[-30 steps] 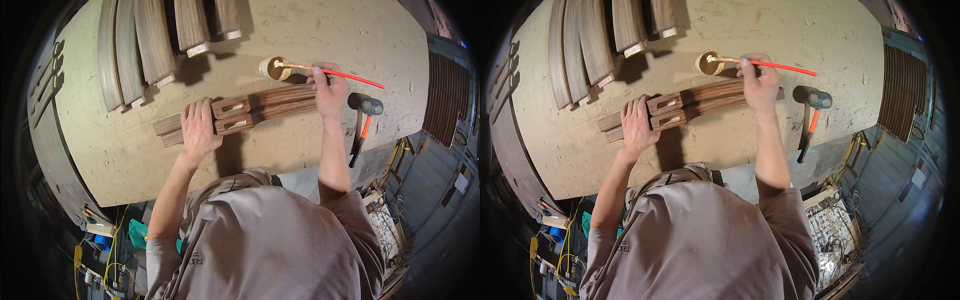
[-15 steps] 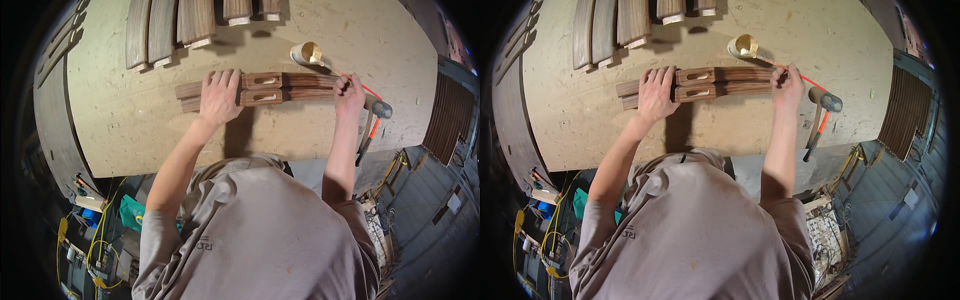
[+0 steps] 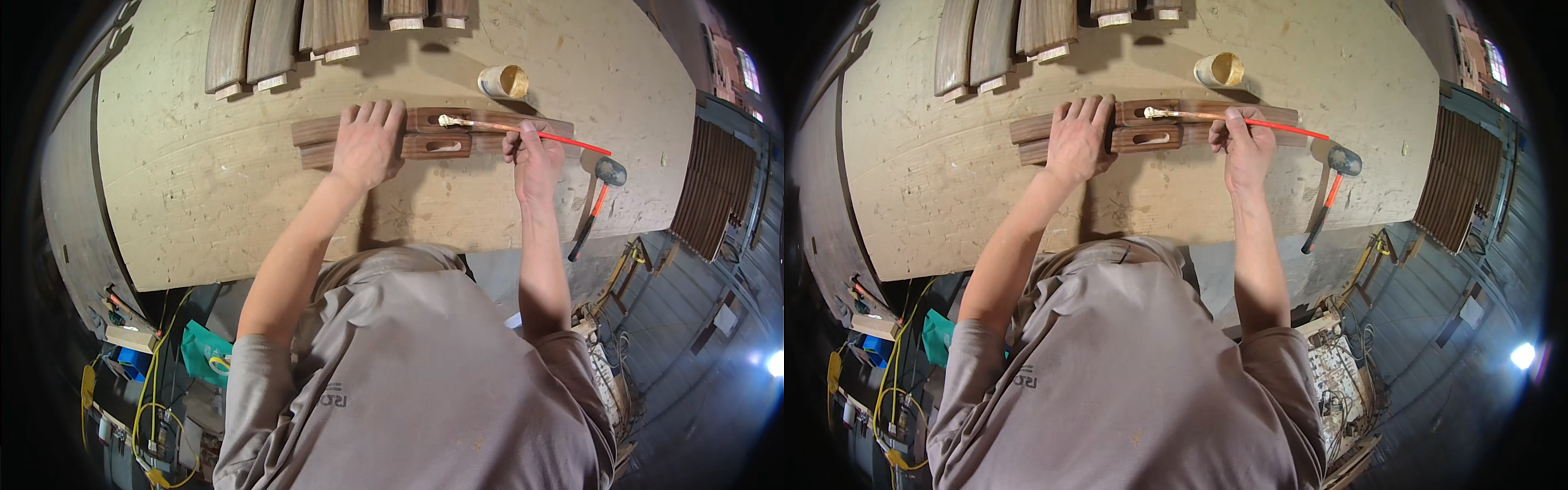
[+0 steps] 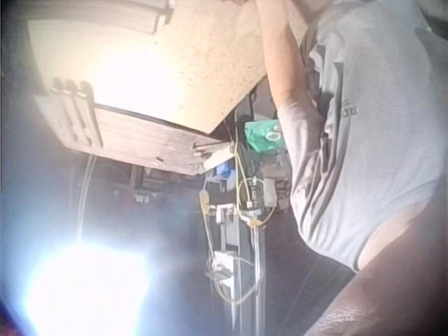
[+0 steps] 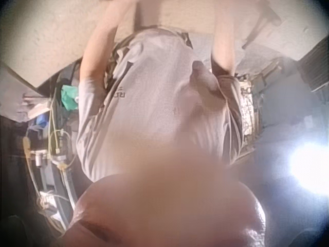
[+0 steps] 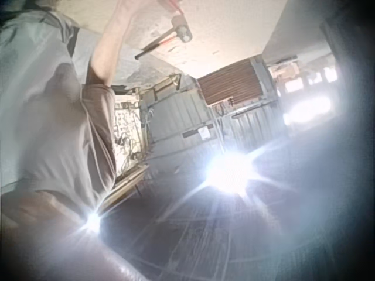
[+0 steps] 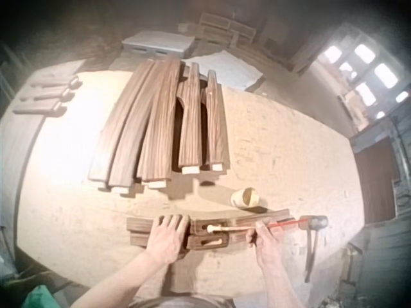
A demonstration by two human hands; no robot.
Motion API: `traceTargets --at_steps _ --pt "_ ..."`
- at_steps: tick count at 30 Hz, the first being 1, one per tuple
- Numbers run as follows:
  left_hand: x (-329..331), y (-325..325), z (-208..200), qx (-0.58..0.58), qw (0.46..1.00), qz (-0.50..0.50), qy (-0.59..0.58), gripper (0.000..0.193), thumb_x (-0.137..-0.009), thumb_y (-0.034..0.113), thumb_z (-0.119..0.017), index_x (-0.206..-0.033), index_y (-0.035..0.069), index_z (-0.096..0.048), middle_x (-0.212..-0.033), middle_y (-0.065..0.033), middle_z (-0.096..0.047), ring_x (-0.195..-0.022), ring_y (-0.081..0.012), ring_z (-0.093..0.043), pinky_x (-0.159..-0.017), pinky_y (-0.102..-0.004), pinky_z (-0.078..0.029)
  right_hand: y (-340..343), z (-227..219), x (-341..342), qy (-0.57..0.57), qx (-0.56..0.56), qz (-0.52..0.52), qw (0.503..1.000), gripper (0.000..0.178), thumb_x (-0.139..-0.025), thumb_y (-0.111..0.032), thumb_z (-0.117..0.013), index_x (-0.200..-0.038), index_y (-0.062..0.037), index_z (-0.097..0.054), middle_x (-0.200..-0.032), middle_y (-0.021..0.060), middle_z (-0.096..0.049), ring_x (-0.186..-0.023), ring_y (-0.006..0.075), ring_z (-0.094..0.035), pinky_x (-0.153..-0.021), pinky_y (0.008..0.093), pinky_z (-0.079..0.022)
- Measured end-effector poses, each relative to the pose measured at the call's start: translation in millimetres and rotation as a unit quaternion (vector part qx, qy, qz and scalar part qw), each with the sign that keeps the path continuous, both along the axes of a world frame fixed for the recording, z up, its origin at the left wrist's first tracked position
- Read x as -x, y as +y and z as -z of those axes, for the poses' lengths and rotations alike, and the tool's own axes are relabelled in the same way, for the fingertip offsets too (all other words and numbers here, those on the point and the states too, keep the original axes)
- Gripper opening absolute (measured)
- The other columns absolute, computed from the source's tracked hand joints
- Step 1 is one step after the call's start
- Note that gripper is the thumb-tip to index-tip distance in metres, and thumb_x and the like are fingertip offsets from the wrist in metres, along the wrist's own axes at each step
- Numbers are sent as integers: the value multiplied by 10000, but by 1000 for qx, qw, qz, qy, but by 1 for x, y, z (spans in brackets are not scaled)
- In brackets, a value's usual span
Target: The person applies glue into wood joints using a brush, joins wood pieces together, and hammers them into place to assemble a chair frame.
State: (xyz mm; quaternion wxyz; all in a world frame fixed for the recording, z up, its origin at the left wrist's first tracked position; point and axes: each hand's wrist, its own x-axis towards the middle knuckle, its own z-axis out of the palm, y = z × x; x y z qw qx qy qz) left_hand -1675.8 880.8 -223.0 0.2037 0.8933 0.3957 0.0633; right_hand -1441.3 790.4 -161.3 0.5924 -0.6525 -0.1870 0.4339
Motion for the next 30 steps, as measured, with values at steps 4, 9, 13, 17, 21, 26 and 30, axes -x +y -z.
traceTargets --at_steps 4,9,13,17,21,26,30 --pt "2 2 3 -4 1000 7 4 785 -593 237 -803 -1267 74 -436 -1129 -87 -534 -1095 -250 -510 -943 -401 -377 5 -4 6 -150 45 -65 985 137 -944 -158 -580 -904 -29 -563 -716 71 -622 -617 147 -597 -547 277 -471" --pt "3 2 -3 32 999 12 1 811 -634 296 -788 -1316 46 -429 -1168 -111 -530 -1113 -270 -498 -1002 -410 -344 18 -37 41 -508 15 -275 816 73 -891 -98 -617 -922 -33 -605 -791 101 -647 -672 246 -632 -594 320 -499" --pt "4 3 -1 35 999 18 -13 781 -647 296 -776 -1303 36 -442 -1174 -116 -539 -1118 -280 -504 -998 -417 -347 37 -49 49 -460 -2 -348 817 72 -845 -68 -639 -912 -46 -625 -839 119 -643 -721 303 -619 -631 355 -498" --pt "3 2 4 21 999 -3 -40 687 -658 232 -734 -1260 44 -463 -1148 -108 -544 -1107 -272 -505 -967 -424 -355 44 -62 36 -500 34 -393 771 82 -853 -89 -630 -919 -41 -625 -825 113 -642 -730 286 -624 -678 352 -497" --pt "3 2 5 13 999 5 -34 655 -666 183 -704 -1259 50 -461 -1135 -106 -543 -1103 -266 -502 -958 -423 -354 51 -46 32 -317 108 -379 863 84 -872 -98 -605 -927 -34 -600 -792 95 -641 -731 237 -643 -701 336 -495" --pt "5 0 7 15 999 5 -40 631 -677 151 -682 -1258 52 -456 -1150 -108 -539 -1101 -268 -500 -963 -419 -353 53 -60 28 -310 190 -347 864 115 -916 -121 -577 -885 -13 -558 -754 89 -643 -666 163 -647 -637 301 -506" --pt "4 -2 6 0 999 12 -37 601 -688 138 -665 -1248 57 -459 -1165 -109 -534 -1096 -271 -499 -963 -418 -355 51 -54 25 -155 141 -274 939 164 -944 -133 -558 -848 -2 -535 -742 87 -639 -620 117 -631 -571 258 -514"
